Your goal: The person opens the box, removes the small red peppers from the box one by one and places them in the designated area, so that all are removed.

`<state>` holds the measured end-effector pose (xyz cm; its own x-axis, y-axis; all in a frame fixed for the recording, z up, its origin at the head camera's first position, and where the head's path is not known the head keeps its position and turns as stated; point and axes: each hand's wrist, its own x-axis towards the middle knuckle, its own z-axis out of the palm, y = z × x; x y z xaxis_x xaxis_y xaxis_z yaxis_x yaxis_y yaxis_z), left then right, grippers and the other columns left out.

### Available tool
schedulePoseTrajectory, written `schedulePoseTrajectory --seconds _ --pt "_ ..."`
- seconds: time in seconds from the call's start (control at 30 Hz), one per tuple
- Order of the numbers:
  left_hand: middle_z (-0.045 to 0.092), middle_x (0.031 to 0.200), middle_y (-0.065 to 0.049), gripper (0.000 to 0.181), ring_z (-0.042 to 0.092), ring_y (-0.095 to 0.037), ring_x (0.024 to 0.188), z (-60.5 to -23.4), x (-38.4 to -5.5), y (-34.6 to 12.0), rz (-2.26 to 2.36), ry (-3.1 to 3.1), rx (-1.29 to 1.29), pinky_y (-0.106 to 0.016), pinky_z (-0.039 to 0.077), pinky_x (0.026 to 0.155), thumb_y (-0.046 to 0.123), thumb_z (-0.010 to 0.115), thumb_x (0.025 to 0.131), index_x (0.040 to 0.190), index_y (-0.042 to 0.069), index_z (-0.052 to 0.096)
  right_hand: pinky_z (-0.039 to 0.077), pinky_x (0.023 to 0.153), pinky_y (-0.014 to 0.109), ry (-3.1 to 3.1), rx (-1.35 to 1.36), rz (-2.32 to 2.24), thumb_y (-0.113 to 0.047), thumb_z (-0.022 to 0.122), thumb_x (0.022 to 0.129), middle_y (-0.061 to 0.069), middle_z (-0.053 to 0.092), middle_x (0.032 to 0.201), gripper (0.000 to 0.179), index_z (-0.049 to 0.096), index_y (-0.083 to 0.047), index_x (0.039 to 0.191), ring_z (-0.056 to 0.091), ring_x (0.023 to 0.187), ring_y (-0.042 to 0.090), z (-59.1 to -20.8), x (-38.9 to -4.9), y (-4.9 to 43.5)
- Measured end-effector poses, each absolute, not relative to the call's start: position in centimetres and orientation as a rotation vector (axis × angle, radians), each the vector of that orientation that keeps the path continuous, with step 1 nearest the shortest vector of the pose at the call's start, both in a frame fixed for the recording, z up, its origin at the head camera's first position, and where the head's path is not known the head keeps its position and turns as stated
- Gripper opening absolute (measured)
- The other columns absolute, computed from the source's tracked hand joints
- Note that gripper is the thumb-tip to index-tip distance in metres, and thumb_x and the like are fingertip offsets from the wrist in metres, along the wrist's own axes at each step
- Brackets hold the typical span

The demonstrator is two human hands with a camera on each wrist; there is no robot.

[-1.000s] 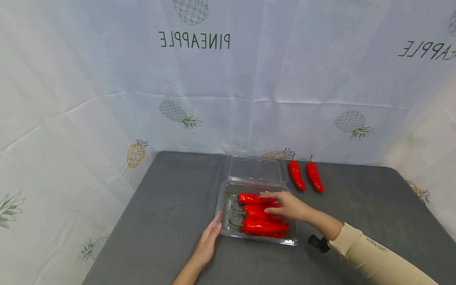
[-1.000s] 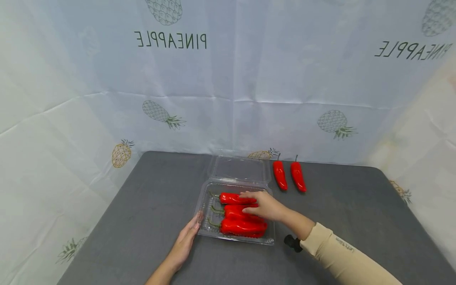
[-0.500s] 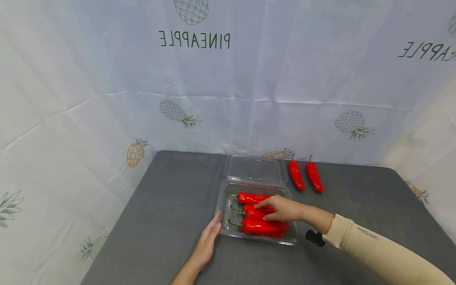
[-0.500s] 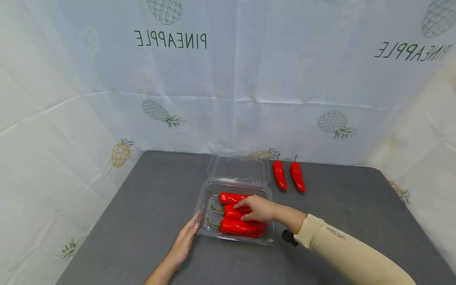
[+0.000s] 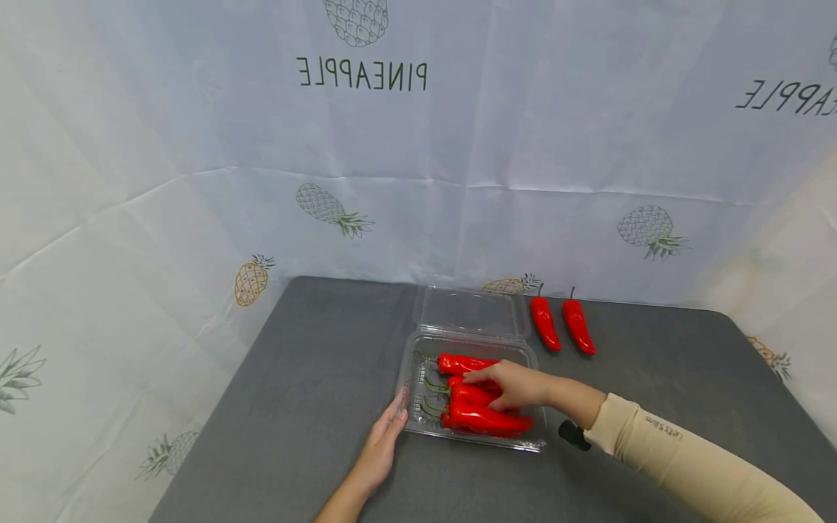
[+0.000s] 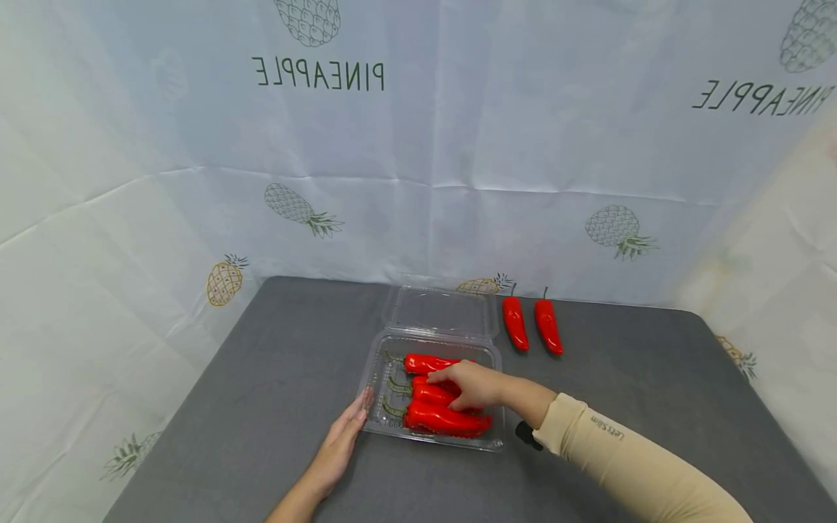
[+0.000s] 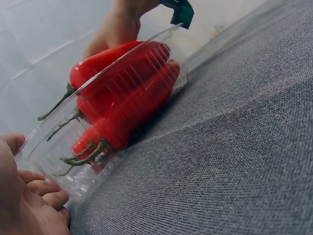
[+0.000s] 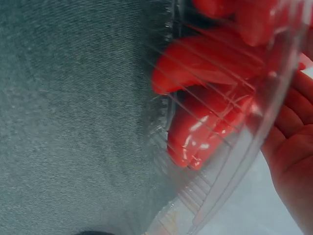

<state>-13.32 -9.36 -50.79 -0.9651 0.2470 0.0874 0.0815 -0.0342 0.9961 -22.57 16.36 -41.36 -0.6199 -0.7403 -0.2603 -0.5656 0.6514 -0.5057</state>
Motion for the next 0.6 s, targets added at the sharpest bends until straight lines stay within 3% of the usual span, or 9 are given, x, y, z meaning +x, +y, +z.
schedulePoseTrajectory --seconds 0.13,0.4,0.6 --pt "0.018 0.15 -0.028 0.054 0.013 -0.032 0.137 -50.83 -13.35 -9.36 2.145 2.108 0.357 -0.002 0.018 0.101 0.019 0.033 0.102 0.143 -0.013 0.017 0.05 0.091 0.035 2.425 -1.067 -0.522 -0.008 0.071 0.079 0.007 0.061 0.124 0.052 0.056 -0.007 0.128 0.056 0.107 0.018 -41.68 -22.53 16.48" --pt "0.019 0.15 -0.029 0.053 0.014 -0.035 0.137 -50.83 -13.32 -9.38 2.137 2.13 0.364 -0.002 0.018 0.101 0.019 0.032 0.102 0.142 -0.013 0.018 0.045 0.099 0.041 2.425 -1.104 -0.545 -0.008 0.067 0.082 0.007 0.058 0.131 0.05 0.054 -0.004 0.13 0.051 0.122 0.025 -42.13 -22.34 16.87" --pt "0.018 0.15 -0.028 0.054 0.013 -0.034 0.137 -50.82 -13.32 -9.35 2.146 2.112 0.375 -0.002 0.018 0.101 0.019 0.032 0.102 0.143 -0.013 0.017 0.048 0.096 0.041 2.438 -1.076 -0.618 -0.009 0.067 0.082 0.009 0.06 0.127 0.047 0.056 -0.004 0.127 0.053 0.118 0.026 -42.39 -22.31 17.16"
